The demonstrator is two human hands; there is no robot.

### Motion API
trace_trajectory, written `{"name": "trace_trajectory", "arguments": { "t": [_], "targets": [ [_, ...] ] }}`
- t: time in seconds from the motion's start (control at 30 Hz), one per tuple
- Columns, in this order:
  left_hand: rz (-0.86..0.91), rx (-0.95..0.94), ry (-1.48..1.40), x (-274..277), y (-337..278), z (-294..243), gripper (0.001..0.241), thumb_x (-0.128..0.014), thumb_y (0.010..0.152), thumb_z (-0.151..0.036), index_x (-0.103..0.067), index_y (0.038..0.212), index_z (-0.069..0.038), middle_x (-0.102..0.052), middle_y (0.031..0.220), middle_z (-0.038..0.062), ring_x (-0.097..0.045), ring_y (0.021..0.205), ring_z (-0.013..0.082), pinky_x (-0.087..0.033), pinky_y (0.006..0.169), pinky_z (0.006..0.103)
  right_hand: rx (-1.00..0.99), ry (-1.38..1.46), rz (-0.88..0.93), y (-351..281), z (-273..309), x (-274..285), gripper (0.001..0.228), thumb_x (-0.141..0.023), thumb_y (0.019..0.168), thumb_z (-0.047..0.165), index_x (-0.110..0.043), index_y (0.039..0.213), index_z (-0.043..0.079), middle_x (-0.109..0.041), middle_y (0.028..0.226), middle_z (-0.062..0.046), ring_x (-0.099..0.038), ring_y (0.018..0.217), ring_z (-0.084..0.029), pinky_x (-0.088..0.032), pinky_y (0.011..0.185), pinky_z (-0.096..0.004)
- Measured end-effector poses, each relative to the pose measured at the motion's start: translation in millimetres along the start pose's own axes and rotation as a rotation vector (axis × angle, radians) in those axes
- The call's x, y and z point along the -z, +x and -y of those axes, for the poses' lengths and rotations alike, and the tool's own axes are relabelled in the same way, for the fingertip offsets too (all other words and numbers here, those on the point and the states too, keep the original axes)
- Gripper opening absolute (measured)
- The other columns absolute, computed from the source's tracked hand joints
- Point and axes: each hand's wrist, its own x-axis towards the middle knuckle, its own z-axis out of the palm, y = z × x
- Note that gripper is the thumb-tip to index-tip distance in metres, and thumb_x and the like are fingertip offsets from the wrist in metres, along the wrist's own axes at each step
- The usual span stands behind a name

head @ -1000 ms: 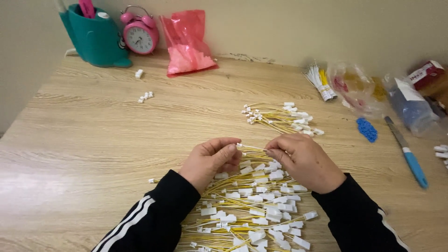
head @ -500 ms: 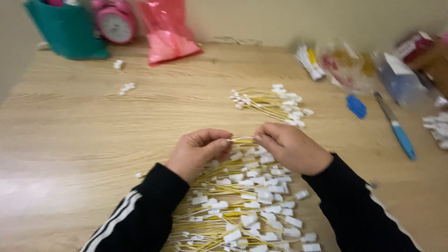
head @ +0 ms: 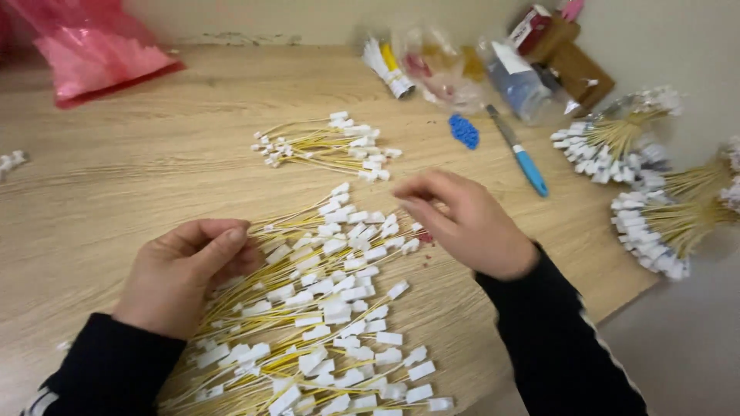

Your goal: The person assembles small craft items by attaching white plastic pieces to thin yellow sticks. They repeatedly pick up a stick and a plastic piece, connect them, and place the finished item on the table.

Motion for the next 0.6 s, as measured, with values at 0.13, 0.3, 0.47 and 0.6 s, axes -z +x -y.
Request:
{"name": "trace_trajectory", "arguments": {
  "t": [0.13,0.3,0.47,0.6],
  "targets": [
    [0.032,-0.028,-0.023,3,3,3,0.013,-0.058,0.091,0.002,-0.063,0.102,0.006,-0.067,0.087,0.026,-0.065,0.076,0.0325,-0.059,0.078,0.0405,-0.219,-0.084,-0.02,-53,-34,-4,0.023,-0.048,0.095,0.021,-0.067,0.104,0.01,-0.071,0.1,-0.003,-0.067,0.091,-0.015,-0.053,0.081,-0.03],
    [0.033,-0.027,-0.032,3,3,3,0.018,-0.058,0.093,-0.001,-0.064,0.109,0.002,-0.064,0.084,0.019,-0.063,0.074,0.0282,-0.058,0.078,0.0384,-0.304,-0.053,-0.058,-89,-53,-33,0.019,-0.061,0.089,0.02,-0.074,0.101,0.013,-0.073,0.094,0.0,-0.068,0.085,-0.012,-0.053,0.074,-0.026],
    [0.036,-0.023,-0.024,4,3,3,0.018,-0.057,0.093,-0.002,-0.064,0.109,0.003,-0.065,0.086,0.02,-0.064,0.077,0.0303,-0.058,0.079,0.039,-0.136,-0.122,-0.08,-78,-58,-38,0.013,-0.064,0.088,0.021,-0.073,0.094,0.013,-0.072,0.088,0.0,-0.067,0.078,-0.013,-0.053,0.07,-0.027],
    [0.07,-0.043,-0.047,9,7,8,0.016,-0.059,0.092,-0.002,-0.065,0.106,0.002,-0.066,0.085,0.02,-0.065,0.074,0.029,-0.058,0.077,0.0384,-0.102,-0.185,-0.026,-70,-65,-41,0.007,-0.067,0.087,0.021,-0.071,0.089,0.017,-0.07,0.086,0.003,-0.065,0.077,-0.011,-0.05,0.064,-0.025]
  ]
}}
